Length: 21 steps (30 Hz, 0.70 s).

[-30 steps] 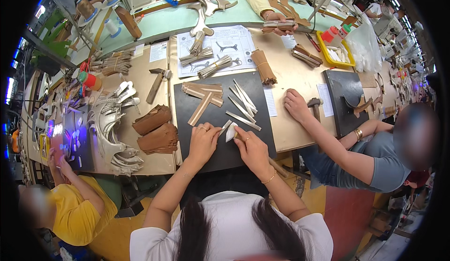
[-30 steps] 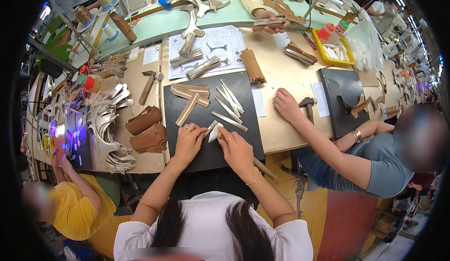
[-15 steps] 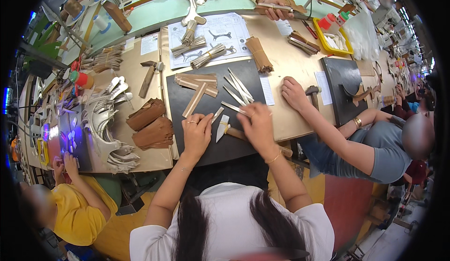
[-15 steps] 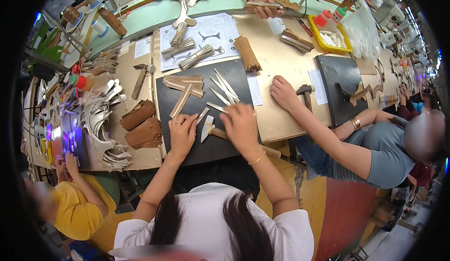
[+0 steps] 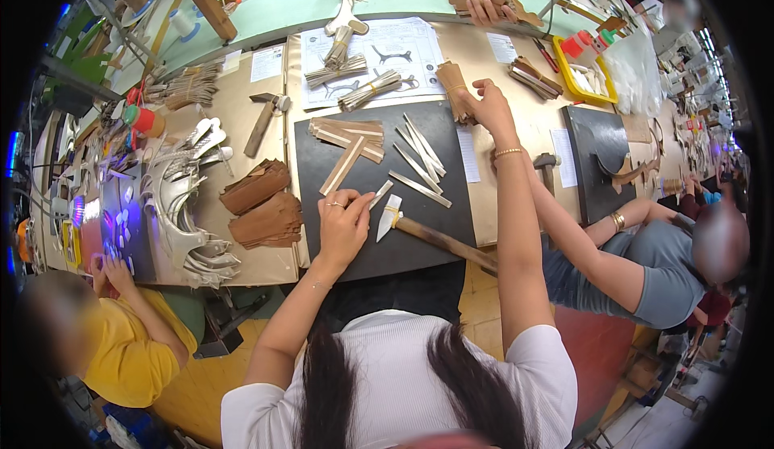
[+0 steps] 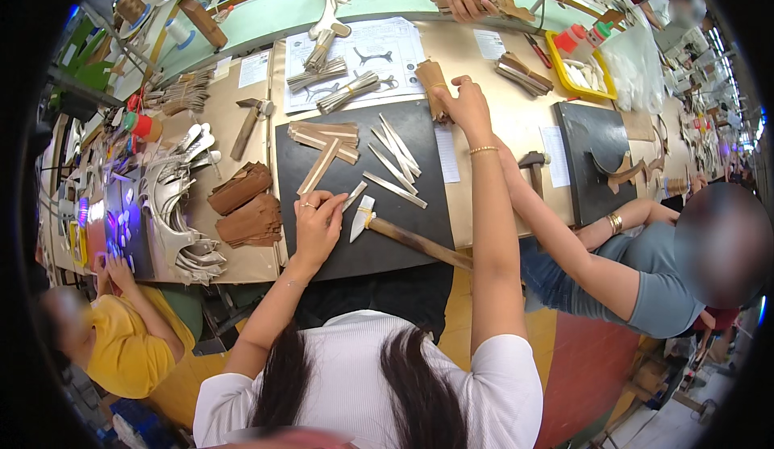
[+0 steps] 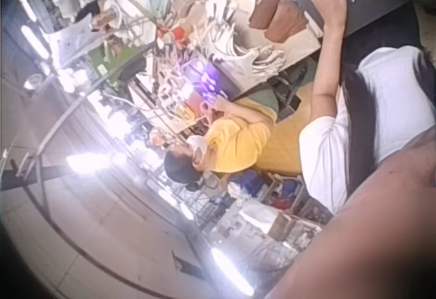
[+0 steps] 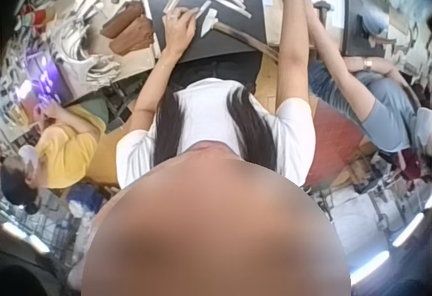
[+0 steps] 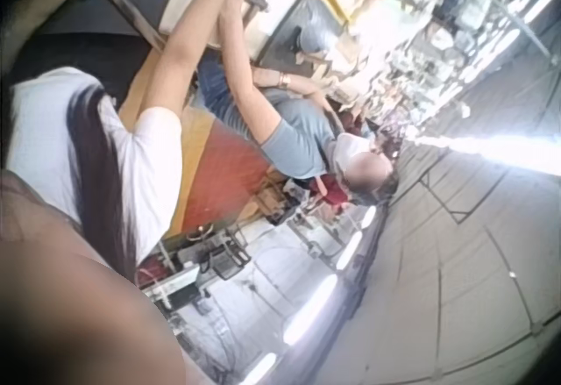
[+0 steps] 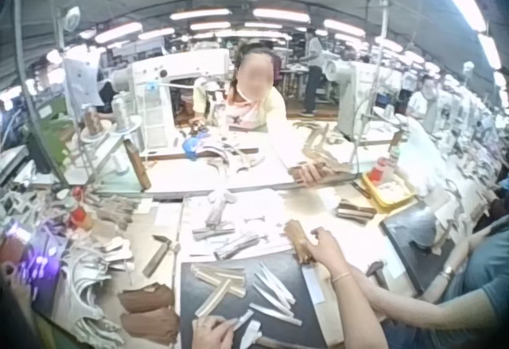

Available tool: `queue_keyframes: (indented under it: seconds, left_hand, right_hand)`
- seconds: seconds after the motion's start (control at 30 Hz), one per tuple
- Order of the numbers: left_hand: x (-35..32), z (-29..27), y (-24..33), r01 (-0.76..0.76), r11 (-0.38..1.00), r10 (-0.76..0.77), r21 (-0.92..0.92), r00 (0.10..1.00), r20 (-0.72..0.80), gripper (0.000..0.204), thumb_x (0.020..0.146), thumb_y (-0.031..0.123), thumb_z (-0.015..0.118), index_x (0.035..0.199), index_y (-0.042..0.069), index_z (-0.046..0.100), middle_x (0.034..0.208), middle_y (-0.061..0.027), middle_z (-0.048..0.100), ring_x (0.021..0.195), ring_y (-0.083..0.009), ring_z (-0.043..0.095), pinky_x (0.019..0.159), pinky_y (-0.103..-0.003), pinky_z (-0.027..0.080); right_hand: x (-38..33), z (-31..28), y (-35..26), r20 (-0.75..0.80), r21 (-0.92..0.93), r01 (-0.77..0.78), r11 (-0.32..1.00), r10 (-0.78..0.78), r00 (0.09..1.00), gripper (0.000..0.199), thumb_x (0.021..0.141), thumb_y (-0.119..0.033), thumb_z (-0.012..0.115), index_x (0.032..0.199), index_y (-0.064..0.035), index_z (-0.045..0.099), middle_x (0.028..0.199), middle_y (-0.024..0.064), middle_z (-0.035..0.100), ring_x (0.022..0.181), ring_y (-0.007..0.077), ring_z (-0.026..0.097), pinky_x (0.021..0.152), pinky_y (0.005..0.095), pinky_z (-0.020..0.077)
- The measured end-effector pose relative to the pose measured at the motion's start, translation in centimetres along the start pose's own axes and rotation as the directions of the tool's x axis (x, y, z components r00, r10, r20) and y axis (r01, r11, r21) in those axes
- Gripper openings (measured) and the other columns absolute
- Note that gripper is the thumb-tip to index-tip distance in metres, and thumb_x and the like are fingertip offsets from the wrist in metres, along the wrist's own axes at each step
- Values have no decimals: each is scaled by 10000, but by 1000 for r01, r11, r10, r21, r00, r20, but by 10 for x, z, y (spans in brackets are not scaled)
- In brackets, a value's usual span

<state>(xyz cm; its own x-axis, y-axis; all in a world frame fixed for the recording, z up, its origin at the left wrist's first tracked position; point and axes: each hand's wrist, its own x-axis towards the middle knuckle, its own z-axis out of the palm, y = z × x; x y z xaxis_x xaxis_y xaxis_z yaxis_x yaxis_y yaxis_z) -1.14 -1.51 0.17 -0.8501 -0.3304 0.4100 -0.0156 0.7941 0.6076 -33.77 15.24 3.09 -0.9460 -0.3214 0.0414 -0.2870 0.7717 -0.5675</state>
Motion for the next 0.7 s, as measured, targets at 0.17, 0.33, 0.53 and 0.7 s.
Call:
queue_keyframes:
  seconds: [0.17,0.33,0.53,0.7]
  left_hand:
    - [0,-4,2,5,1000,-5,-20,1000,0,214,846,28,717,1044,93,762,920,-28,621,915,-218,567,802,-362,367]
    - [20,-14,10,0,993,-9,-120,997,-77,197,838,52,732,1026,103,760,926,-23,619,902,-222,562,802,-373,376]
    - [92,-22,30,-78,971,41,-227,986,-162,225,846,90,766,1070,90,769,986,-72,619,941,-229,578,854,-342,455]
    - [136,-26,59,23,858,-110,-514,984,-140,204,846,156,782,1038,88,769,973,-68,613,980,-232,557,875,-345,440]
  right_hand:
    - [19,13,-3,188,151,-121,981,92,978,837,759,-364,858,1405,11,481,1157,242,674,1037,306,695,864,372,561]
    - [-15,-18,-18,111,637,-56,769,-20,994,820,772,-204,859,1457,-7,455,1169,177,649,996,218,675,821,323,573]
    - [-72,-58,-57,54,720,102,687,-202,978,806,788,-205,865,1463,-20,465,1159,120,620,1017,181,630,816,309,568]
    - [-97,-72,-81,89,743,75,665,-210,974,801,785,-210,873,1457,-23,480,1160,112,636,995,162,642,820,292,565]
